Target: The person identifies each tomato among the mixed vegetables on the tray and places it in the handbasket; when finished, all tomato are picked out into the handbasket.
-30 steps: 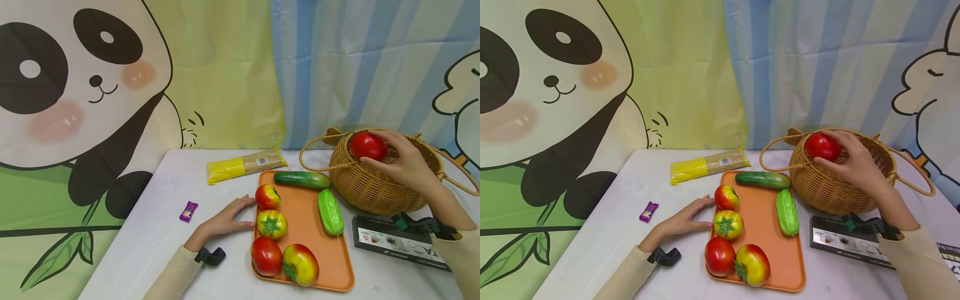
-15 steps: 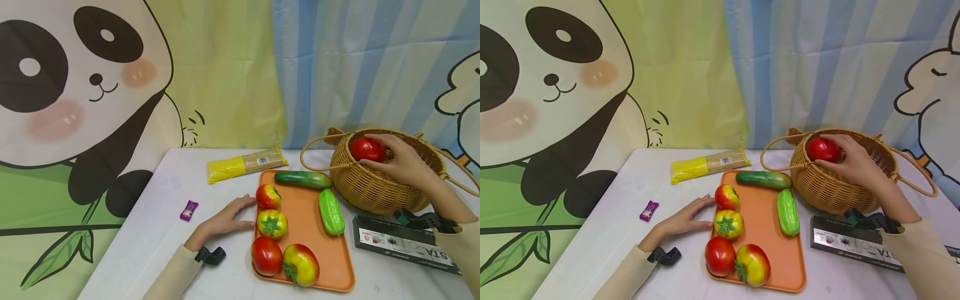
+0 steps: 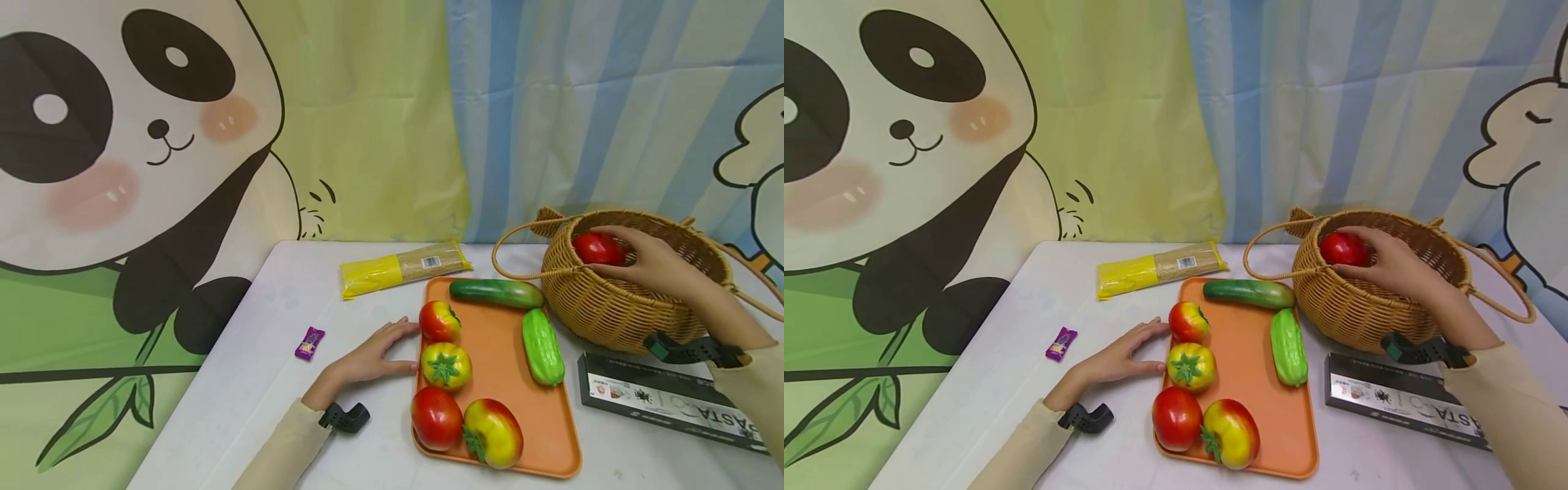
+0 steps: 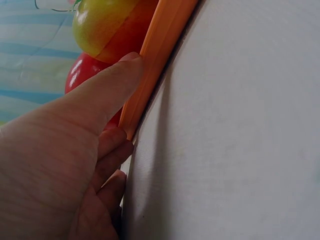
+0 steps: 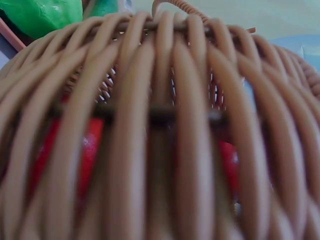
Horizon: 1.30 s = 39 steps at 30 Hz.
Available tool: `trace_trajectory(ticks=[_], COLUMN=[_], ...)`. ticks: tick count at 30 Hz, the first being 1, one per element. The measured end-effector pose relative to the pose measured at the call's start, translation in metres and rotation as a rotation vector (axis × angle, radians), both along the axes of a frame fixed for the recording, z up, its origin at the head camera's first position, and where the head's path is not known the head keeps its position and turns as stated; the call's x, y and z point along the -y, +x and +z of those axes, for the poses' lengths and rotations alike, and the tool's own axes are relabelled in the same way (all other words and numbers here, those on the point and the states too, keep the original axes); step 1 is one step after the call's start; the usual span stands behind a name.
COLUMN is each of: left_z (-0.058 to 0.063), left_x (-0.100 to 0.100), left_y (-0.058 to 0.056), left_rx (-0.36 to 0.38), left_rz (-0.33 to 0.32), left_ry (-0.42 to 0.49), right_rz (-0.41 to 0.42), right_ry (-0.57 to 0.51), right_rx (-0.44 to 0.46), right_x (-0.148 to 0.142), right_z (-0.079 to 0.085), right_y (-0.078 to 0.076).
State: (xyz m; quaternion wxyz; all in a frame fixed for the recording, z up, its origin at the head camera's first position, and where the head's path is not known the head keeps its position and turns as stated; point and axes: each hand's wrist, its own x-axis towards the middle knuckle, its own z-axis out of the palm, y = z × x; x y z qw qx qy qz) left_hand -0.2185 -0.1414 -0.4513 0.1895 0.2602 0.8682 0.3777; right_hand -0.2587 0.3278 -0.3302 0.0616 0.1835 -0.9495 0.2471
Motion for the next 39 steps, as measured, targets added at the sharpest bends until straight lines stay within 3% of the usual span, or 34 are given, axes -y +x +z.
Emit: trace_trajectory(ticks=[7, 18, 29, 39], left_z=[-0.002, -0.003, -0.002, -0.001], left_x=[0.000, 0.001, 0.001, 0.001], left_y=[-0.001, -0.001, -0.001, -0.001], left_rx=[-0.008, -0.013, -0.022, -0.044], left_rz=[-0.004, -0.006, -0.013, -0.025], left_ry=[-0.002, 0.000, 0.000, 0.006], right_rz=[0.047, 0.101, 0.080, 0.063], right_ry=[0.015, 0.019, -0.063, -0.054], right_rx=[0.037, -0.009, 0.071, 0.021], right_x=[-0.002, -0.004, -0.003, -0.001], right_z=[-0.004, -0.007, -0.003, 0.000], right_y=[-0.005, -0.006, 0.001, 0.005])
